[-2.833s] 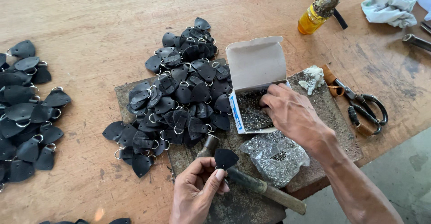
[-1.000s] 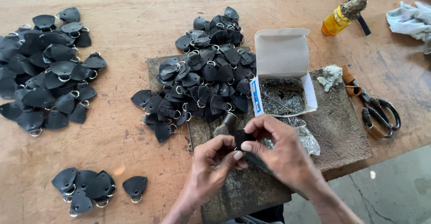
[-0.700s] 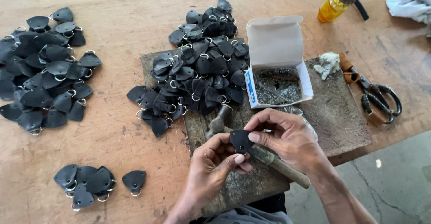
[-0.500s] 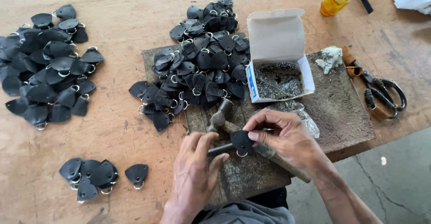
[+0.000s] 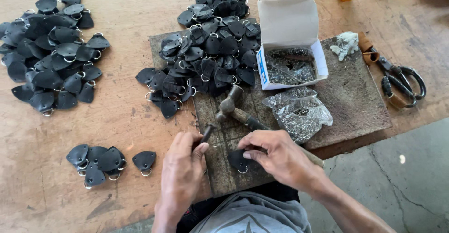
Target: The person assembles black leather keychains by inserting metal rings and rivets into pre-punched holes, then uses a hammer and punch to secure the rivets. Completed keychains are placed in a growing pile on the table.
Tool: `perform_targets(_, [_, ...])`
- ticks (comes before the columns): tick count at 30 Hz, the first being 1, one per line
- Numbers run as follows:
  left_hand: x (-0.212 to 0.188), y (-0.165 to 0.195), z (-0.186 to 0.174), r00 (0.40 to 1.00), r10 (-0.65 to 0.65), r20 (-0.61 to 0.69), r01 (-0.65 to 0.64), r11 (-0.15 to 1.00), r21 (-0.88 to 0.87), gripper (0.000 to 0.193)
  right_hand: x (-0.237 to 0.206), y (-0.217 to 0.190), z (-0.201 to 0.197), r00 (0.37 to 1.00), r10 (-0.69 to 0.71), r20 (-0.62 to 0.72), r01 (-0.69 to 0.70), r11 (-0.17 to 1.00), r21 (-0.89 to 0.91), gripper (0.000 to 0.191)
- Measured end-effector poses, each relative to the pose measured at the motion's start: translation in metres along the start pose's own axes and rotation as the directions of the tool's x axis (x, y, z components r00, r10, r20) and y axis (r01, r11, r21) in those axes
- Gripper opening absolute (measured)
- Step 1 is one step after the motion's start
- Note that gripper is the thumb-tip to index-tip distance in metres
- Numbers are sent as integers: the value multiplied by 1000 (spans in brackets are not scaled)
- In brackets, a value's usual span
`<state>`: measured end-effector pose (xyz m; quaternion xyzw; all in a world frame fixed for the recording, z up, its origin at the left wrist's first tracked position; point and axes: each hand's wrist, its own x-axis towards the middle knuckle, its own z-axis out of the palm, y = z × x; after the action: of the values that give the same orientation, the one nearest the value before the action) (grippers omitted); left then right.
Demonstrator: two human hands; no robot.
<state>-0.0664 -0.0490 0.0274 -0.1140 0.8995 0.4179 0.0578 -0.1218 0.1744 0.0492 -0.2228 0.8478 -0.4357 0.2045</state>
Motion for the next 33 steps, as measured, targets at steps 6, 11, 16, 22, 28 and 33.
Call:
perform_targets(6, [-12,1,1,979,131,155,29,664,-747,11,-39,7,18,963,-204,-175,161,960,-230,20])
perform_targets(11, [-4,15,25,956,251,150,-73,702,-708,7,-64,11,41,900,-391,-192,307,882,-356,33])
perform_targets(16, [-13,19,25,964,202,174,-59,799,-598,6,-76,16,61,896,-364,-254,275,904,-326,33])
perform_targets(22, [-36,17,27,961,214,173,-56,768,-639,2,-91,29,78,842,-435,-320,330,884,-332,25])
perform_targets(28, [-44,17,23,956,235,177,-96,818,-566,6,-90,35,88,782,-458,-422,342,882,-323,26])
perform_targets(33, [-48,18,21,947,282,155,-158,827,-539,9,-92,34,89,765,-481,-428,358,870,-339,30])
